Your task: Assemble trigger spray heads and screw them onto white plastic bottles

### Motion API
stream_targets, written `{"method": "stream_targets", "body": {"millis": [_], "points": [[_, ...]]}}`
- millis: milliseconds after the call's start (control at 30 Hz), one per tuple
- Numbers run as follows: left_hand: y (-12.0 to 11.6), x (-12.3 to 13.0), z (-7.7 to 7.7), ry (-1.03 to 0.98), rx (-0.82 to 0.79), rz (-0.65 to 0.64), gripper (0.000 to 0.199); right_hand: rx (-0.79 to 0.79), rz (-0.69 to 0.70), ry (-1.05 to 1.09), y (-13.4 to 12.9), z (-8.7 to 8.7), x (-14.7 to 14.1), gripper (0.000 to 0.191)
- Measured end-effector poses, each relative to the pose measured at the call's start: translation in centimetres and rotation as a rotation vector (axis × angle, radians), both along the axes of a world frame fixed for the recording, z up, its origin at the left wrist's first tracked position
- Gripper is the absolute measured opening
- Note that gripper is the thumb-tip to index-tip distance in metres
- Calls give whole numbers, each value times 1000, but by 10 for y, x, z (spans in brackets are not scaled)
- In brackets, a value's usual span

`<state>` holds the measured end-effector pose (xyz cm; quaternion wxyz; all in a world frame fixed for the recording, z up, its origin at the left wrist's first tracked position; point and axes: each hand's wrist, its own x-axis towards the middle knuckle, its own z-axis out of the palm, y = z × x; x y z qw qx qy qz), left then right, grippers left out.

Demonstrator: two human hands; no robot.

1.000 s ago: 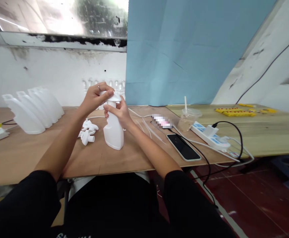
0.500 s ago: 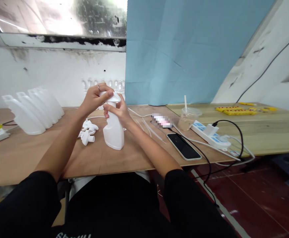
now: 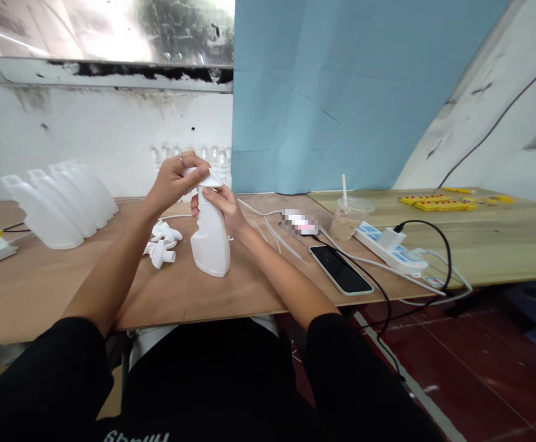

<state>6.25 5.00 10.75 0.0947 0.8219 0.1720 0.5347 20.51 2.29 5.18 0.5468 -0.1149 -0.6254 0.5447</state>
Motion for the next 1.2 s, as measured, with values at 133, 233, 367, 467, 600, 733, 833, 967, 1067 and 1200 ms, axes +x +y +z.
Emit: {"method": "stream_targets", "body": {"millis": [133, 233, 367, 467, 600, 733, 833, 967, 1067, 1200], "points": [[0, 0, 0, -18, -30, -14, 23, -18, 28, -50, -4, -4, 3, 47], [-1, 2, 0, -2, -28, -22, 22, -4, 40, -22, -4, -7, 3, 47], [-3, 3, 1, 7, -10, -8, 21, 5, 61, -17, -1, -7, 0, 46], [-2, 2, 0, 6, 10, -1, 22, 8, 75, -23, 1, -5, -1, 44], [-2, 2, 0, 17, 3, -6, 27, -19, 75, -47, 3, -3, -3, 43], [-2, 0, 5, 9, -91, -65, 35, -68, 68, -93, 2, 0, -1, 44], [1, -7, 11, -147, -125, -53, 46, -104, 117, -187, 0, 3, 4, 39], [4, -26, 20, -324, -213, 37, 50, -97, 149, -249, -1, 5, 9, 26], [6, -43, 23, -311, -272, 99, 42, -86, 116, -244, 1, 3, 8, 18], [10, -62, 22, 7, -374, 214, 29, -85, 133, -245, 3, 1, 9, 33]]}}
